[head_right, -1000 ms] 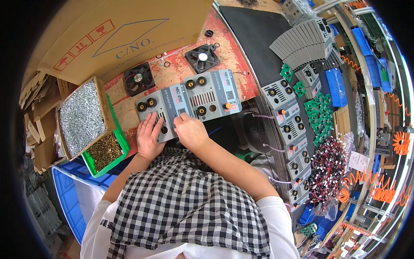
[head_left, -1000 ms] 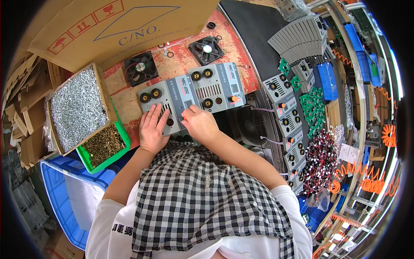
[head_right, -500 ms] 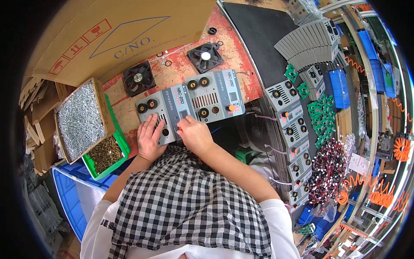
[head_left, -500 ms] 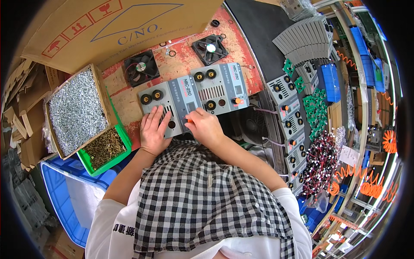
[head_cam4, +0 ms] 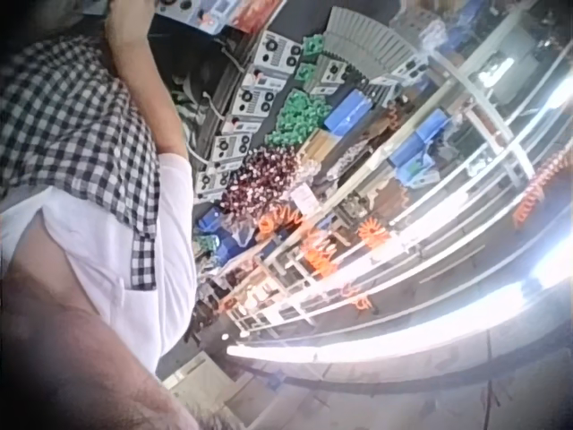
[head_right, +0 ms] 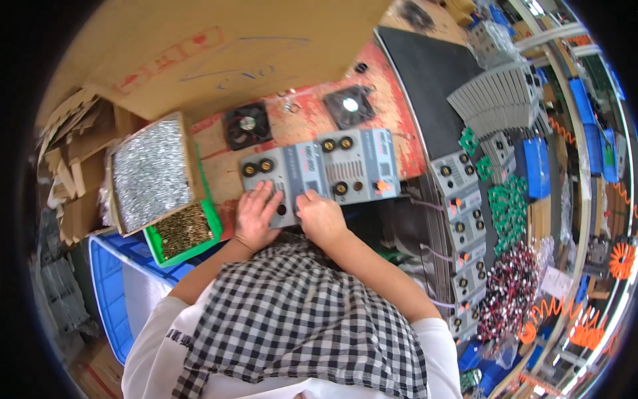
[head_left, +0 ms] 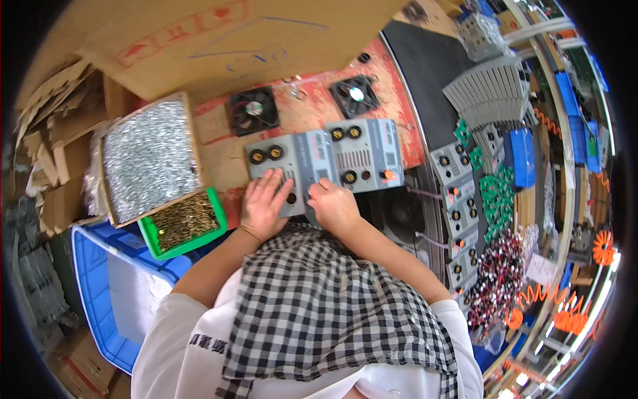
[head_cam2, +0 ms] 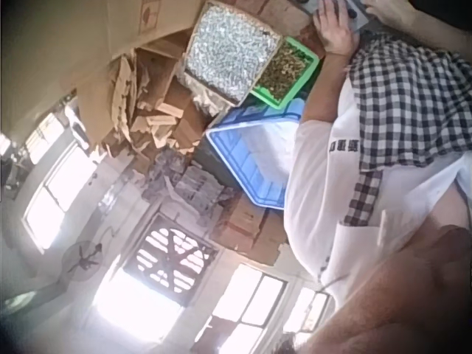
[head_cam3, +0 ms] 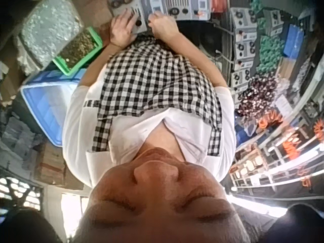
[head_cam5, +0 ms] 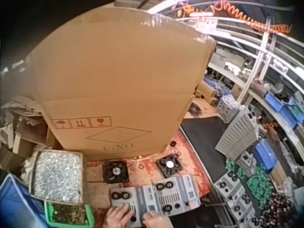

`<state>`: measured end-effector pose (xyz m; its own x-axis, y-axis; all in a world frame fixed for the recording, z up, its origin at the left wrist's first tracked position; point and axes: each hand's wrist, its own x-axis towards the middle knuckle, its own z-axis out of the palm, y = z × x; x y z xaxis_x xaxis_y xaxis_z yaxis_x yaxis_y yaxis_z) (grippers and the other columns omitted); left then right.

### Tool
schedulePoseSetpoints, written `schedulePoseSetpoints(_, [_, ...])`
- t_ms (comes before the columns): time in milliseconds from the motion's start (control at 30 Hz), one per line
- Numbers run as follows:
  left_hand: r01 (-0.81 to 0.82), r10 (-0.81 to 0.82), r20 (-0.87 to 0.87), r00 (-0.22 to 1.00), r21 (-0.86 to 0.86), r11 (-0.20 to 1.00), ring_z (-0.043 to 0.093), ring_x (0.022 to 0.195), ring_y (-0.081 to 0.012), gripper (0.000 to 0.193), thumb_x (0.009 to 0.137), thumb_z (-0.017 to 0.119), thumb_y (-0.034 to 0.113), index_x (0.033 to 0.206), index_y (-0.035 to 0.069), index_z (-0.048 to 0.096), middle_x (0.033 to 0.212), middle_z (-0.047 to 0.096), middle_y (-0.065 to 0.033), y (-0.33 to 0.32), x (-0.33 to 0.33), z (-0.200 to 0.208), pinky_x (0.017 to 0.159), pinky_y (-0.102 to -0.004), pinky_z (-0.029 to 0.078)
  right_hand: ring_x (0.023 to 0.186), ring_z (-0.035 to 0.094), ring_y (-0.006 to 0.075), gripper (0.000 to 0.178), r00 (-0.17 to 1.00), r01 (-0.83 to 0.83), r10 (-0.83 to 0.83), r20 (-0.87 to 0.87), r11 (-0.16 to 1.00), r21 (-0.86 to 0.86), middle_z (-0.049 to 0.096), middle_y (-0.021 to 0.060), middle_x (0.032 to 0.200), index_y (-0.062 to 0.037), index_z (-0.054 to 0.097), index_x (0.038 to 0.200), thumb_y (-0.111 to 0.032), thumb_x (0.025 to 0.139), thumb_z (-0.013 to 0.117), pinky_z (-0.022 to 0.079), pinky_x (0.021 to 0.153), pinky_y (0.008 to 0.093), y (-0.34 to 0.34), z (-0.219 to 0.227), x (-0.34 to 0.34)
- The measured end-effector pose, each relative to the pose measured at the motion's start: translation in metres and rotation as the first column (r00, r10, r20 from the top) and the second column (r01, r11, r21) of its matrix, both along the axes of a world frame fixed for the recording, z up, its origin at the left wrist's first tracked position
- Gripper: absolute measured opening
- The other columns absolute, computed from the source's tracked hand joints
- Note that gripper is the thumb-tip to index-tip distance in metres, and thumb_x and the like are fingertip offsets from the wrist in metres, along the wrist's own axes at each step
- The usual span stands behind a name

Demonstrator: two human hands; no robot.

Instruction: Assembling electronic control panels by connecting internal circuit boards and wiring components together using an electric screwdriver.

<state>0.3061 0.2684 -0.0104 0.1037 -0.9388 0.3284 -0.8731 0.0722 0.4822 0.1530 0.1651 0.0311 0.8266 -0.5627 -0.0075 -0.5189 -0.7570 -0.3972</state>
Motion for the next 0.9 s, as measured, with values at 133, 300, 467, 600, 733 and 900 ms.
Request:
schedulePoseSetpoints(133, [0.045,-0.047,0.043,0.998,0.051,0.998,0.038,0.117,-0.0319,0.073,0.051,0.073,0.022,0.118,0.009,0.047,0.126,0.04,-0.0167,0.004,0.001,0.007,0.092,-0.0456,0.033,0.065,0.058,0.0299,0.013,0.998,-0.058,0.059,0.016,0.998,-0.028,0.053,0.0114,0.073,-0.0051,0.052,0.072,-0.009,0.067,0.063,0.047,0.056,0.0386,-0.004,0.006,-0.001])
schedulePoseSetpoints(300, [0.048,-0.06,0.057,0.997,0.19,0.981,0.03,0.122,-0.0352,0.074,0.059,0.072,0.037,0.122,0.013,0.042,0.131,0.031,-0.0174,0.018,-0.005,0.031,0.095,-0.0459,0.03,0.069,0.058,0.0278,0.018,0.99,-0.053,0.038,0.136,0.993,0.105,0.056,0.0098,0.078,-0.0064,0.057,0.082,-0.013,0.067,0.065,0.047,0.061,0.0375,-0.006,0.016,-0.015])
schedulePoseSetpoints(467, [-0.059,0.067,0.086,0.994,-0.091,0.994,0.051,0.088,-0.0338,0.04,0.059,0.07,0.026,0.091,0.007,0.057,0.096,0.054,-0.0153,0.022,0.024,0.113,0.075,-0.0418,0.042,0.065,0.06,0.0217,0.022,0.939,0.216,-0.267,0.218,0.948,0.233,0.057,0.0083,0.079,-0.0074,0.059,0.089,-0.016,0.07,0.067,0.048,0.058,0.032,0.014,0.048,-0.051])
schedulePoseSetpoints(600, [-0.357,0.39,0.318,0.864,-0.159,0.921,0.052,0.09,-0.0342,0.035,0.065,0.066,0.013,0.098,0.004,0.058,0.094,0.055,-0.0169,0.034,0.085,0.131,0.078,-0.0419,0.042,0.063,0.06,0.0194,0.017,0.893,0.284,-0.37,0.257,0.905,0.316,0.058,0.0079,0.077,-0.0066,0.061,0.084,-0.014,0.07,0.067,0.048,0.056,0.0298,0.033,0.025,-0.145])
schedulePoseSetpoints(733, [-0.368,0.285,0.324,0.902,0.235,0.899,0.05,0.093,-0.0333,0.038,0.062,0.067,0.011,0.098,0.007,0.055,0.099,0.052,-0.0132,0.045,0.089,0.129,0.079,-0.0403,0.042,0.075,0.059,0.0244,0.016,0.829,0.515,-0.557,0.051,0.796,0.317,0.061,0.0081,0.082,-0.0096,0.062,0.083,-0.021,0.073,0.06,0.048,0.066,0.0341,0.058,-0.012,-0.231])
schedulePoseSetpoints(900, [-0.337,0.282,0.209,0.936,0.307,0.89,0.053,0.078,-0.0309,0.029,0.063,0.062,0.004,0.09,0.003,0.054,0.085,0.056,-0.0132,0.032,0.1,0.103,0.07,-0.0388,0.042,0.078,0.059,0.0255,0.018,0.72,0.657,-0.694,-0.032,0.666,0.353,0.062,0.0084,0.082,-0.0094,0.062,0.084,-0.022,0.072,0.06,0.047,0.068,0.0345,0.102,-0.043,-0.287])
